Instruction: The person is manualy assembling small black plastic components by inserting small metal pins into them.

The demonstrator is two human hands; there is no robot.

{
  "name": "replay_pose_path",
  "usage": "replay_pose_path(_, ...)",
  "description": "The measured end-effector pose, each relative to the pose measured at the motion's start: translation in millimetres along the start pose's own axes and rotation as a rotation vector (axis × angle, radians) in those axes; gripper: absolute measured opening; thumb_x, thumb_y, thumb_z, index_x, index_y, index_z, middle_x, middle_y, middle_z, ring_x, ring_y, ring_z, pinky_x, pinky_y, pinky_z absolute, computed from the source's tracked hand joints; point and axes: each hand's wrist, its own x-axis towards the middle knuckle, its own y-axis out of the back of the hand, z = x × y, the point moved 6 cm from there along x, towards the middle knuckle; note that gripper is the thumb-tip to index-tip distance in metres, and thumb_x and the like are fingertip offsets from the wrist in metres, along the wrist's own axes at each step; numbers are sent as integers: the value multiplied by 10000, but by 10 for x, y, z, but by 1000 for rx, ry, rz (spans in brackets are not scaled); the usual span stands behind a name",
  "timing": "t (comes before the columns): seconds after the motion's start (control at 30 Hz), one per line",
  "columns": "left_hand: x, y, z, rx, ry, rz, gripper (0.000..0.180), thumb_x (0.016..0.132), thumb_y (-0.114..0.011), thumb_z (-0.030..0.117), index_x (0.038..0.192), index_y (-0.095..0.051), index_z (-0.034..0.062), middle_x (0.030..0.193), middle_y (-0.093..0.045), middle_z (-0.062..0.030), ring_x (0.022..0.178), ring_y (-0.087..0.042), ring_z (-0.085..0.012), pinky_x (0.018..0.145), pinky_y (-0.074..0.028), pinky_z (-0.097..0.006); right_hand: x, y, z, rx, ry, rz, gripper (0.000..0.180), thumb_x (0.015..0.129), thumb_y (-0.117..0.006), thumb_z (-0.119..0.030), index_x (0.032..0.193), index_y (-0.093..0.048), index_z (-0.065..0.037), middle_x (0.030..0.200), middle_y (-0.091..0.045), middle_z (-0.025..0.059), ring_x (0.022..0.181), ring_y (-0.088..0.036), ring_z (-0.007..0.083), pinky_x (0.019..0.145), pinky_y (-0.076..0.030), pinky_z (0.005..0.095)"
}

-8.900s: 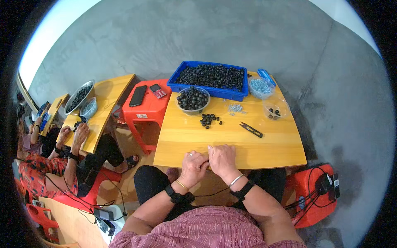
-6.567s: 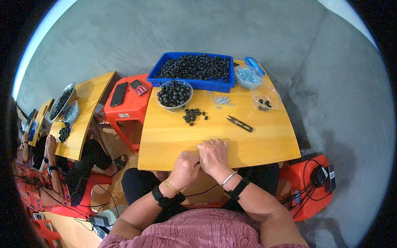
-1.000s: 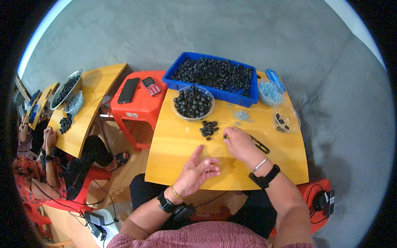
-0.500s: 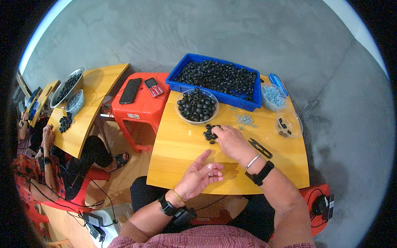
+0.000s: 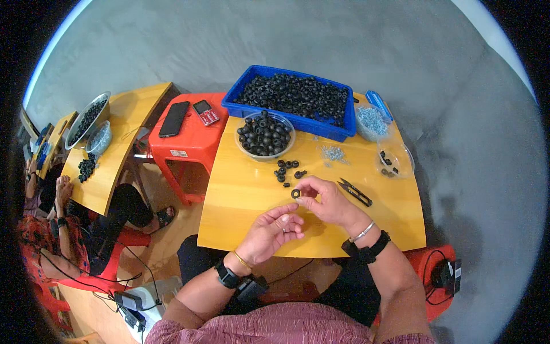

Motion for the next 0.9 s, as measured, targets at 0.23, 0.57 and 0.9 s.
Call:
replay_pose_path(0.23,13,-2,22,-48,-16,1,213,888,-425,126,1052,-513,21,890,-569,-94,776,-557,-160,753,-498,-356,-183,-80,-224,9,48,-60,158,745,-587,-67,878,-514,-23,722,-540,74,659,-547,166,609,-447,272)
replay_pose_path(0.57,-21,-15,21,-3,-49,8,186,865,-475,117,996,-551,8,842,-583,-73,738,-556,-135,715,-509,-322,-231,-117,-486,-249,206,-86,213,696,-588,-30,887,-492,-21,768,-529,118,722,-552,271,634,-446,337)
replay_pose_path(0.9,-52,-42,65,-22,-55,-65,206,873,-458,125,1010,-547,0,778,-565,-52,683,-536,-123,707,-494,-312,-277,-52,-527,-155,207,33,247,702,-604,-14,934,-517,-6,848,-520,124,762,-532,242,669,-437,302)
